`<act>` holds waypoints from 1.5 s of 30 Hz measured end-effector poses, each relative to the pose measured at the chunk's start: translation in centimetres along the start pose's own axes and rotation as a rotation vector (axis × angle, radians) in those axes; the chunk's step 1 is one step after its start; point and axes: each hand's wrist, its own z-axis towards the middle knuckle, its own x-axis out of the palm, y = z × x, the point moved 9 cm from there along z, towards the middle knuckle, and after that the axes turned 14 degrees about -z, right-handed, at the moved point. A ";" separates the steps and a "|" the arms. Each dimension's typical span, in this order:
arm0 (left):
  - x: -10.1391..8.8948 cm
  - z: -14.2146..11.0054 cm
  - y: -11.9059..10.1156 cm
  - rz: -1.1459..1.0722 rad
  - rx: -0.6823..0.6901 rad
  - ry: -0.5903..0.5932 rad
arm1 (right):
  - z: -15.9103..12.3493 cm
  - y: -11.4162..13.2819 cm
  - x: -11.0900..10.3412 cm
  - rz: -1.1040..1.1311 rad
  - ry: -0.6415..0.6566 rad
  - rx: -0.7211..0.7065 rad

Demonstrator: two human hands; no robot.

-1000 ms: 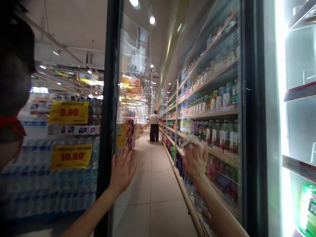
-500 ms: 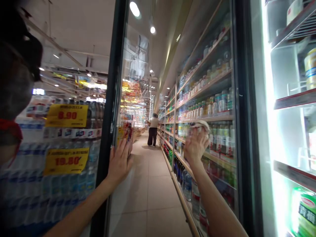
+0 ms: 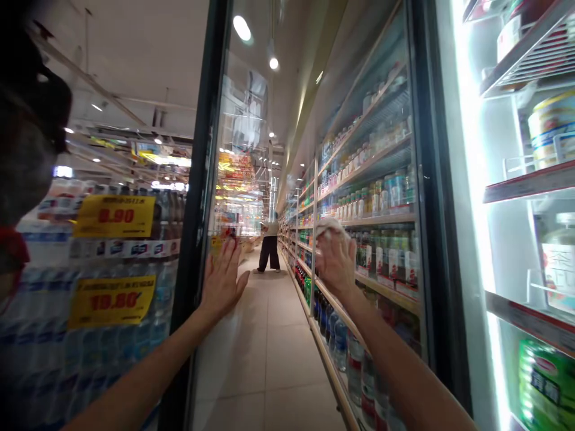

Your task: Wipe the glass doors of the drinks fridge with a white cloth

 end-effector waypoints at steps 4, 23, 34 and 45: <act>-0.3 0.7 0.2 -0.009 -0.022 -0.042 | -0.2 -1.1 0.0 -0.041 0.014 -0.005; -0.7 0.4 0.9 0.002 0.007 -0.034 | 0.7 12.4 -2.4 0.161 -0.023 -0.430; -7.0 -1.6 2.4 0.129 0.057 -0.147 | 2.3 21.2 -4.4 0.294 -0.056 -0.589; -6.9 -5.1 3.8 0.145 0.032 -0.063 | -2.2 26.1 -5.2 0.350 0.010 -0.693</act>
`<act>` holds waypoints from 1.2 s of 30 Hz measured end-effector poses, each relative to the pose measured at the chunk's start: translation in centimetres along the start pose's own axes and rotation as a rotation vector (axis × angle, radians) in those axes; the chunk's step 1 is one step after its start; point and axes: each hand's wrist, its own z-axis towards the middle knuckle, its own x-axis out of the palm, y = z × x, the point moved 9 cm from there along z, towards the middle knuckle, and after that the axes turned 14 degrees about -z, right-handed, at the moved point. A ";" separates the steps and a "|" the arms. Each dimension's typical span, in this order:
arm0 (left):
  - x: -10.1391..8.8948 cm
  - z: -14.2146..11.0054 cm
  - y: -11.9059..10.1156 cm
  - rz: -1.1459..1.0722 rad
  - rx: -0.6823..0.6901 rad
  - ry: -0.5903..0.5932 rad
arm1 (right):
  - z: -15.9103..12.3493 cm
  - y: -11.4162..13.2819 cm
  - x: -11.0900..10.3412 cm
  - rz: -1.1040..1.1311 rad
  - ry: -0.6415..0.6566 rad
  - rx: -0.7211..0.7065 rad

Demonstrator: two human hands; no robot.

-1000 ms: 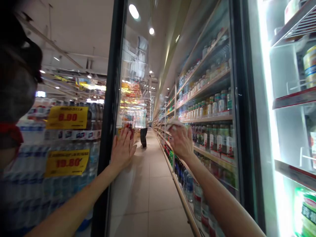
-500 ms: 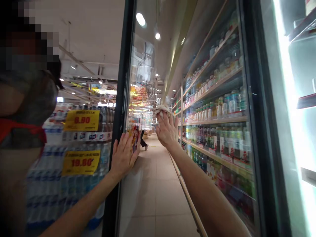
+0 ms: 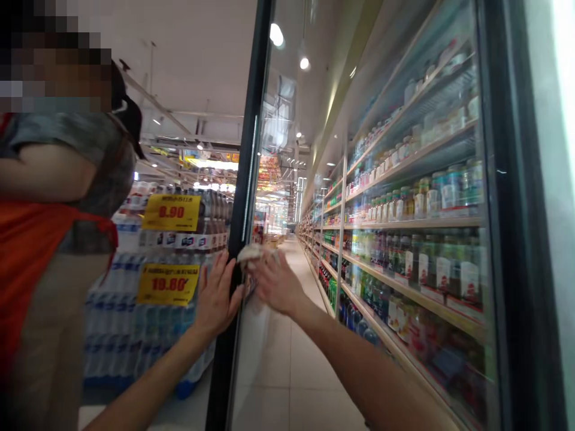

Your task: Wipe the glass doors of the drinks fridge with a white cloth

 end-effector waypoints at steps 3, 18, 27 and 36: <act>-0.2 -1.2 0.3 -0.006 -0.006 0.013 | -5.0 6.6 1.6 0.086 0.088 -0.351; 0.7 -3.2 -2.1 -0.022 0.016 0.079 | -10.7 3.9 1.5 0.073 0.104 -0.294; 2.8 -3.0 -6.6 -0.083 0.081 0.126 | -11.6 -0.7 0.8 -0.049 0.087 -0.080; 6.2 -3.8 -8.7 -0.125 0.092 0.189 | -13.9 -10.1 -1.0 -0.228 0.071 0.456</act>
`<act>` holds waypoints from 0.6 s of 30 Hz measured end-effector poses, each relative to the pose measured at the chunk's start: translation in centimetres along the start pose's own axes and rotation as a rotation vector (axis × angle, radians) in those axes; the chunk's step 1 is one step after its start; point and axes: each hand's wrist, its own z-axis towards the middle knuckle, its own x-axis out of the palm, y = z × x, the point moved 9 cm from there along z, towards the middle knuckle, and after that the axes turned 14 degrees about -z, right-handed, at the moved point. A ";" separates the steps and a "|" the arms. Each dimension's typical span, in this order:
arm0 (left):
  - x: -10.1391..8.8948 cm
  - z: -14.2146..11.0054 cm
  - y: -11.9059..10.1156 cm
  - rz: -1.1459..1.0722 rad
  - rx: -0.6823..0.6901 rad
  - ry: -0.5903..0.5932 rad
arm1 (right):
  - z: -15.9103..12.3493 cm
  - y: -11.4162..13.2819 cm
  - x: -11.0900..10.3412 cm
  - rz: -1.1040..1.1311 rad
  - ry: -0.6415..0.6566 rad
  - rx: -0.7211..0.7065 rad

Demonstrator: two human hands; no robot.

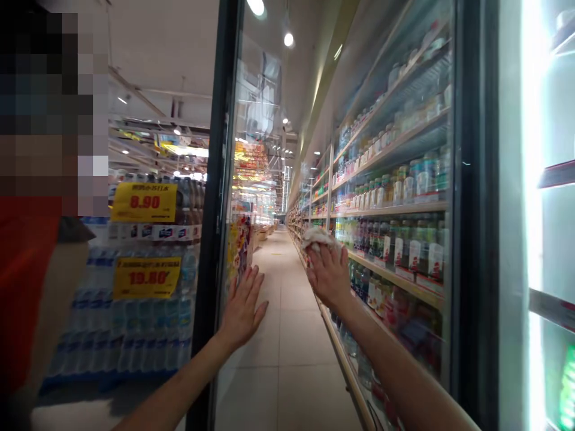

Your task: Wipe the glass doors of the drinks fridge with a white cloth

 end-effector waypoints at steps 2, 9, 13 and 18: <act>0.6 -0.2 -0.1 -0.011 -0.003 0.011 | -2.5 2.3 0.1 0.055 0.018 -0.170; 1.6 -0.7 -0.6 0.022 0.018 0.017 | -3.4 -0.8 0.2 -0.027 -0.021 -0.033; 1.7 -0.3 -1.0 0.034 0.011 0.017 | -4.7 0.0 0.6 0.023 0.012 0.003; 1.4 0.5 -1.9 0.020 0.039 -0.009 | -8.4 2.3 0.8 0.101 -0.022 -0.227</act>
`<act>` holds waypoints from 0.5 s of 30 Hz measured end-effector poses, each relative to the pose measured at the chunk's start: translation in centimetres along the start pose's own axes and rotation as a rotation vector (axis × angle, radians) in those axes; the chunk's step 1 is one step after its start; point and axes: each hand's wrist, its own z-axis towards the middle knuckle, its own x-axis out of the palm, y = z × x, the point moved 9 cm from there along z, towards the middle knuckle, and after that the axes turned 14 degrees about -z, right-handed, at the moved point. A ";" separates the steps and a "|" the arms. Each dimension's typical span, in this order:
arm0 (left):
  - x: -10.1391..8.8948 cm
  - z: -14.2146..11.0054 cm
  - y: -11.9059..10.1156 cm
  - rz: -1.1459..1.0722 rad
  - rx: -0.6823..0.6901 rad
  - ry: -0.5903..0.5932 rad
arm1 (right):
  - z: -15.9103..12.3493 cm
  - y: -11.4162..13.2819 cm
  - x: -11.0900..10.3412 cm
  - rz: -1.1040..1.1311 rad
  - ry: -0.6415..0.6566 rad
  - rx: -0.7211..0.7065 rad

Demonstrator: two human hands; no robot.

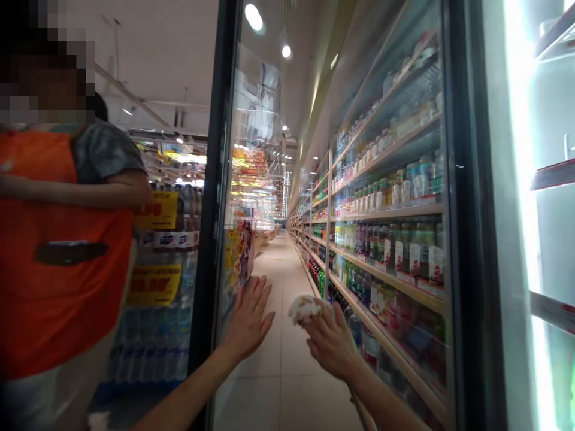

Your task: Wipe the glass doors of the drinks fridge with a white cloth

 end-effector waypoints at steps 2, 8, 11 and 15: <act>0.0 0.6 -0.3 -0.006 0.004 -0.006 | 1.2 -3.6 -0.4 -0.100 -0.024 0.185; 0.8 1.6 -1.0 -0.034 -0.027 -0.022 | 1.6 -5.2 -1.0 -0.134 -0.030 0.224; 1.1 1.4 -1.0 -0.036 -0.039 -0.019 | -1.6 -5.9 -0.6 -0.120 -0.041 0.169; 1.1 1.3 -1.1 -0.037 -0.040 -0.032 | -5.2 -14.2 -1.9 -0.338 -0.175 0.743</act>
